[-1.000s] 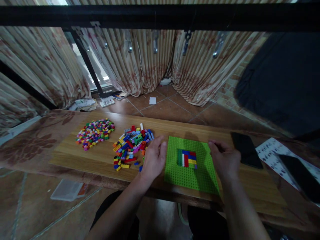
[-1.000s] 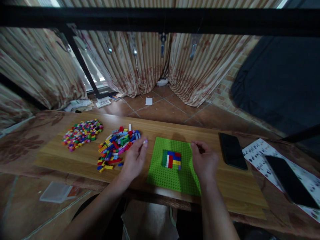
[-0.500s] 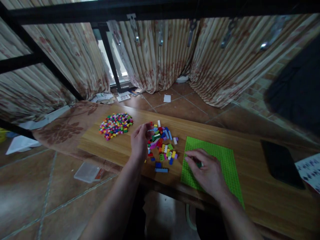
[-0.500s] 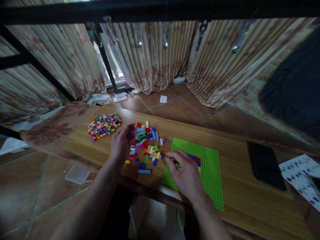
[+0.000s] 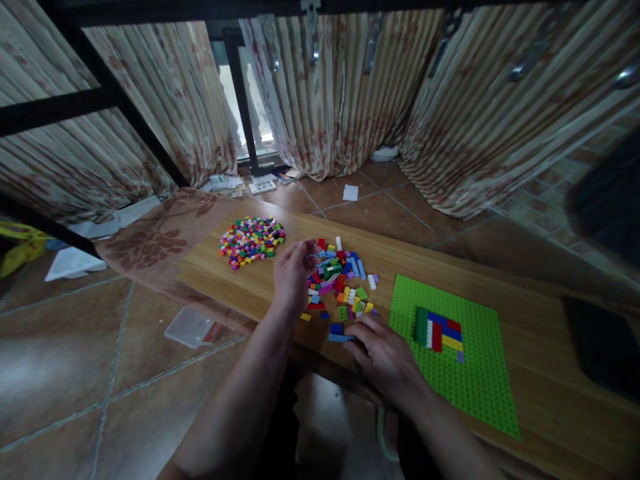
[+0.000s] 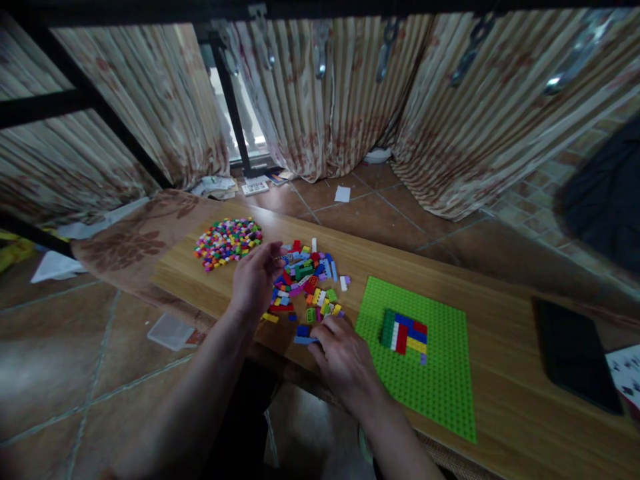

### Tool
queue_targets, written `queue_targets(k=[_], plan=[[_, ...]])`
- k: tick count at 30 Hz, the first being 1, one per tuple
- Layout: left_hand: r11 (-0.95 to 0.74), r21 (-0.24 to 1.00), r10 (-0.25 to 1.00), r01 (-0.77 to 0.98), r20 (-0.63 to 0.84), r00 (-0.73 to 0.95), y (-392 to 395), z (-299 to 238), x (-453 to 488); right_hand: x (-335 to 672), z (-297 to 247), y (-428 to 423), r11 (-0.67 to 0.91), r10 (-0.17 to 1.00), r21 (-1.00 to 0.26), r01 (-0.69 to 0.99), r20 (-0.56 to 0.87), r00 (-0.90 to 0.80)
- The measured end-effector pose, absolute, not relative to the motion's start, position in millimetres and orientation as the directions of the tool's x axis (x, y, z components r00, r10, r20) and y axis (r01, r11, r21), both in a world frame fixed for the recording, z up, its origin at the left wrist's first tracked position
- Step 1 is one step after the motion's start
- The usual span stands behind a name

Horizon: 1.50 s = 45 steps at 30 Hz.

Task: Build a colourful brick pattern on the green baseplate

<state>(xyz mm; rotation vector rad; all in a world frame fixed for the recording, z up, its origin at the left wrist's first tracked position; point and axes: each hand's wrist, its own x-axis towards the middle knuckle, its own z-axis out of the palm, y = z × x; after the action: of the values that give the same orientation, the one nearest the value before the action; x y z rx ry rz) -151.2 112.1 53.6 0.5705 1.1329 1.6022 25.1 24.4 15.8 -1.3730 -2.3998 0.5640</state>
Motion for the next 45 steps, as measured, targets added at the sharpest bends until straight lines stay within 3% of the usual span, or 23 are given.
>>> queue_targets(k=[6, 15, 20, 31, 45], plan=[[-0.005, 0.886, 0.926, -0.464, -0.171, -0.337, 111.9, 54.1, -148.3, 23.6, 16.4, 29.1, 0.427, 0.900, -0.442, 0.789, 0.123, -0.419], [0.049, 0.929, 0.951, -0.367, -0.155, -0.266, 110.7, 53.0, -136.7, 34.0, 19.8, 27.8, 0.287, 0.958, -0.616, 0.734, 0.164, -0.237], [0.067, 0.942, 0.961, -0.329, -0.150, -0.234, 109.2, 53.2, -129.6, 40.7, 23.1, 29.3, 0.270, 0.963, -0.631, 0.728, 0.161, -0.218], [-0.197, 0.882, 0.813, -0.428, -0.097, -0.574, 119.0, 53.6, -165.1, 39.3, 14.8, 32.4, 0.327, 0.945, -0.569, 0.754, 0.178, -0.275], [-0.215, 0.817, 0.767, -0.535, -0.198, -0.611, 113.6, 60.2, -188.7, 21.0, 6.6, 52.1, 0.314, 0.948, -0.581, 0.751, 0.242, -0.209]])
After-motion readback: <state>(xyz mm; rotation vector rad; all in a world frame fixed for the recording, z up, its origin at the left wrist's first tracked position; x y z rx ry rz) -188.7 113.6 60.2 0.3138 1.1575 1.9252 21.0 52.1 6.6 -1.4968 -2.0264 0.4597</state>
